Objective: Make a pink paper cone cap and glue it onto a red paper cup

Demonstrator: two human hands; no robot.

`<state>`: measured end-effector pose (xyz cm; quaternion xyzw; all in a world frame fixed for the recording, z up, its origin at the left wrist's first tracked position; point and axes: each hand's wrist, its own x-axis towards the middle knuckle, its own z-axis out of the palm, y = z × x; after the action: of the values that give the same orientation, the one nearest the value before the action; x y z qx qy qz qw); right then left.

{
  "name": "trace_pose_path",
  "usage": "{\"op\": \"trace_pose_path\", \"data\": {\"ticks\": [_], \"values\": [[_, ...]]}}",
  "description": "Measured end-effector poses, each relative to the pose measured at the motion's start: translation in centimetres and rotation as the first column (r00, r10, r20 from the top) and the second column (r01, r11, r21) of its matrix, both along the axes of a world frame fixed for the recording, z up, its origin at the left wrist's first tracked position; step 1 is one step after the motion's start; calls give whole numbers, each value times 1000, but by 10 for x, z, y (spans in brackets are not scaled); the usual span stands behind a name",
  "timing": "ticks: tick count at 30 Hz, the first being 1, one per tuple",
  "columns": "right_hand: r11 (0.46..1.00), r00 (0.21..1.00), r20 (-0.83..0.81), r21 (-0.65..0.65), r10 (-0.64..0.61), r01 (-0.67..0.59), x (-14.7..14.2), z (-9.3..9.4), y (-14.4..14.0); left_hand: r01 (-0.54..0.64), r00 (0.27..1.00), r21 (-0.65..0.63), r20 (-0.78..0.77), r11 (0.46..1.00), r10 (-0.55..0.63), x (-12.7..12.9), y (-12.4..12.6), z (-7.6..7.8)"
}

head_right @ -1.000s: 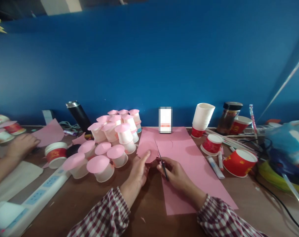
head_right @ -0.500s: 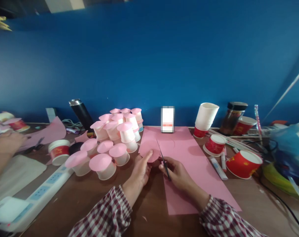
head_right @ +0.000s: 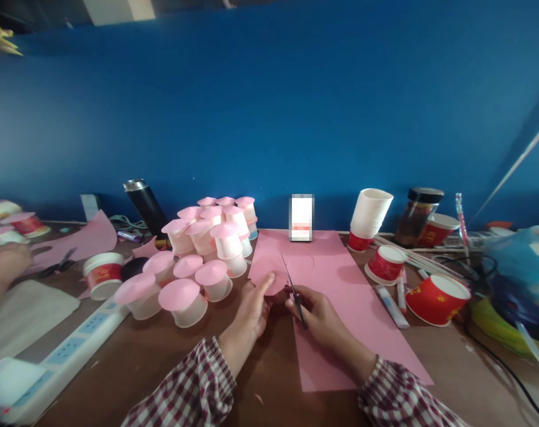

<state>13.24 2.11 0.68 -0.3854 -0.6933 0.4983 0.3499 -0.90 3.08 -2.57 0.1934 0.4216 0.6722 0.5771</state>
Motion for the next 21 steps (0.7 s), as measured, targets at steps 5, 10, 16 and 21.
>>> {"op": "trace_pose_path", "data": {"ticks": [5,10,16,21], "values": [[1000,1000,12,3,-4,4,0,1,0,-4,1000,22,15,1000,4,0,0,3],[999,999,11,-24,-34,34,0,0,1,-22,1000,-35,1,999,22,1,1,2],[997,998,21,-58,-54,55,-1,-5,1,-55,998,-71,20,996,56,1,2,3],[998,998,38,-38,-57,59,1,-8,3,-73,997,-53,-28,996,72,1,1,6]]}}
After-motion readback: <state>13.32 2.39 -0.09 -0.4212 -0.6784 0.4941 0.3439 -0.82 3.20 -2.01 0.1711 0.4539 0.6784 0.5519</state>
